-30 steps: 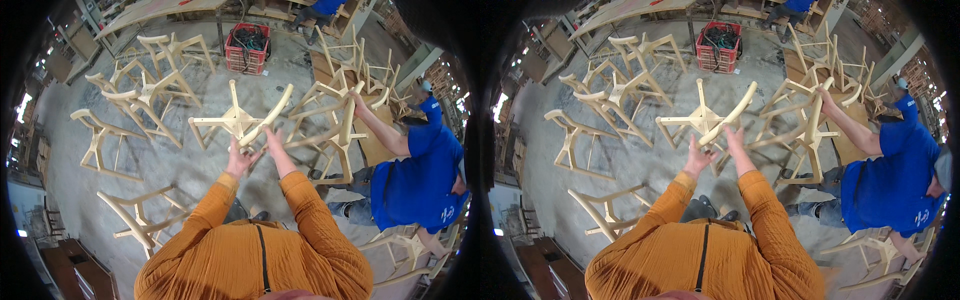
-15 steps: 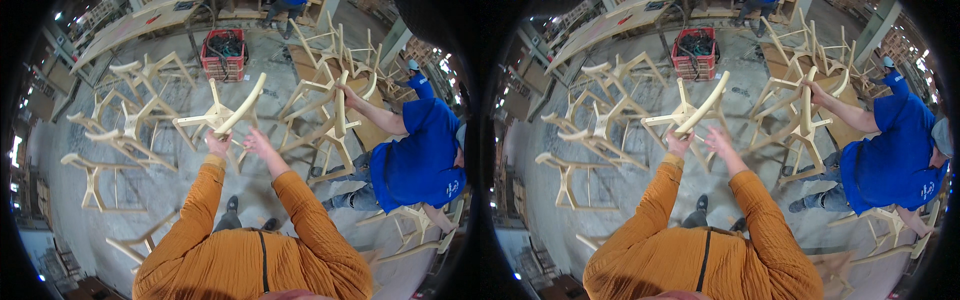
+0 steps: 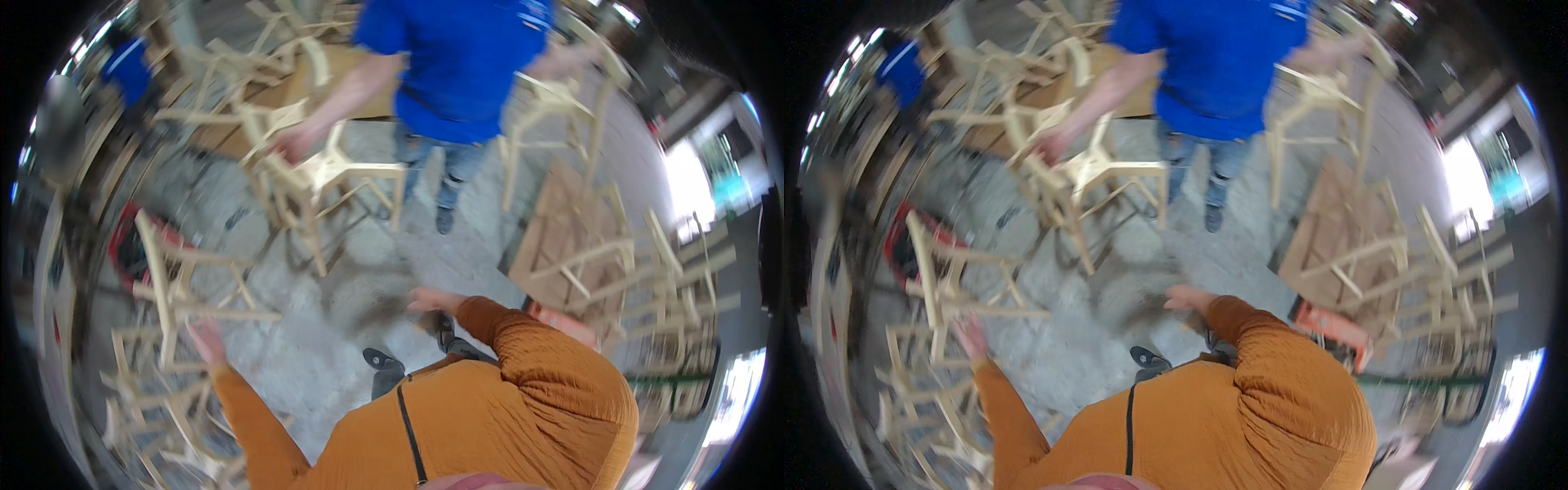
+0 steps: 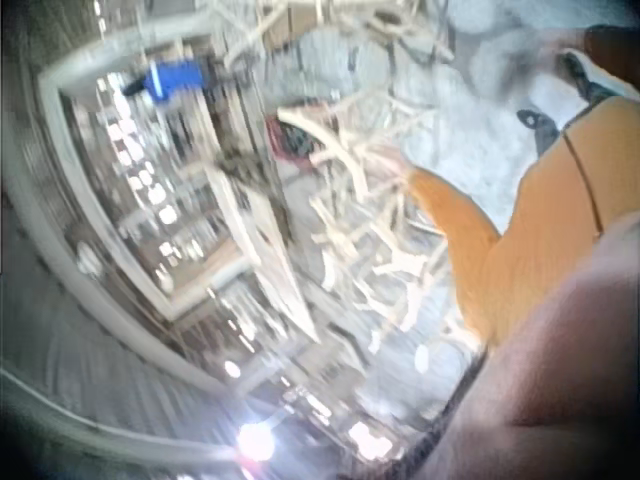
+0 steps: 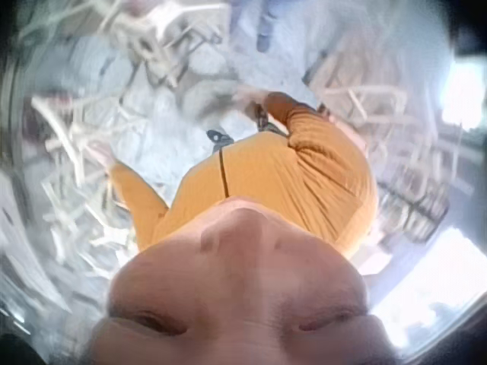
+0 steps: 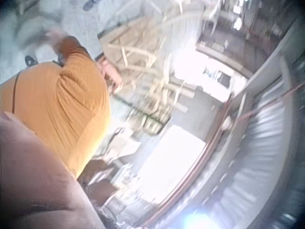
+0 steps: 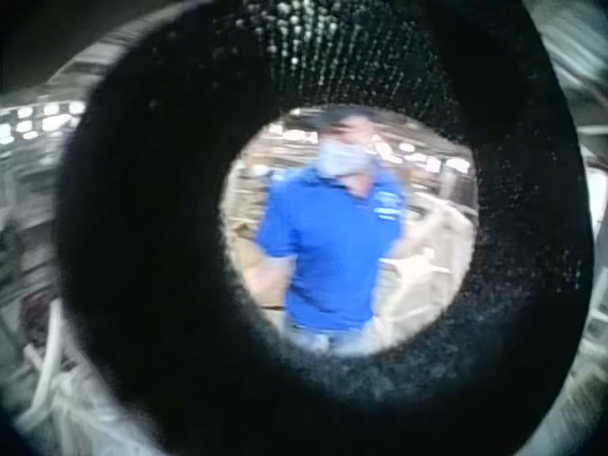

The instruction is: The person stacks unfinished wooden chair frames on a pallet and moves the stack using a pallet jack. They then unstack the chairs and place them on the floor.

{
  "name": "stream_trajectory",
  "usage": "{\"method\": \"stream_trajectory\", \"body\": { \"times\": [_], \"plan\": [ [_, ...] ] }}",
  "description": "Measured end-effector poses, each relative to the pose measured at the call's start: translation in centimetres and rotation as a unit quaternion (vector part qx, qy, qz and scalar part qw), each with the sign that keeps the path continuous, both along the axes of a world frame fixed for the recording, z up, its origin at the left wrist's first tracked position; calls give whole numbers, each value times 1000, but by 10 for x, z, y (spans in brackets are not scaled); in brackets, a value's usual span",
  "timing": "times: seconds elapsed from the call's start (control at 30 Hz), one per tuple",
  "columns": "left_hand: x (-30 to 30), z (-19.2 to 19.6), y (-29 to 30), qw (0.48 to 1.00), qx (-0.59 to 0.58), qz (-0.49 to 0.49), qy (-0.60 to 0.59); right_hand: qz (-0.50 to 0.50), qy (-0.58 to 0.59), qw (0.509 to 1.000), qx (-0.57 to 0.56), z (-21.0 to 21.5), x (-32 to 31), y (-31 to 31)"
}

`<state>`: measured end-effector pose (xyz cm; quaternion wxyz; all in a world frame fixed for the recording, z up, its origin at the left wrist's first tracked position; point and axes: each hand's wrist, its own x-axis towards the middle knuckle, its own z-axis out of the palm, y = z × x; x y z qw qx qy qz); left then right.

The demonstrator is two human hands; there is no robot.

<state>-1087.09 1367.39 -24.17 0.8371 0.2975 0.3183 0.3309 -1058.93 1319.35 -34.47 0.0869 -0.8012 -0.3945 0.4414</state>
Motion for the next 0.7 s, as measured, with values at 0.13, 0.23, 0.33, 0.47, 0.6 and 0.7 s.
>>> {"method": "stream_trajectory", "body": {
  "times": [0.13, 0.23, 0.33, 0.47, 0.6, 0.7],
  "plan": [
    [23, -53, -175, 952, -85, -47, 291, -475, 70, 874, -72, 16, 24, -161],
    [32, -80, -285, 856, -101, -400, 313, -732, 167, 640, 161, 68, 45, -251],
    [81, -93, -398, 693, 96, -627, 344, -829, 69, 271, 484, 118, 86, -348],
    [142, -78, -494, 540, 384, -740, 113, -740, -18, 147, 656, 178, 125, -537],
    [181, -45, -517, 631, 363, -610, 313, -732, -64, 16, 678, 216, 171, -632],
    [216, -37, -541, 694, 270, -523, 413, -711, -117, 1, 693, 244, 187, -760]
  ]
}}
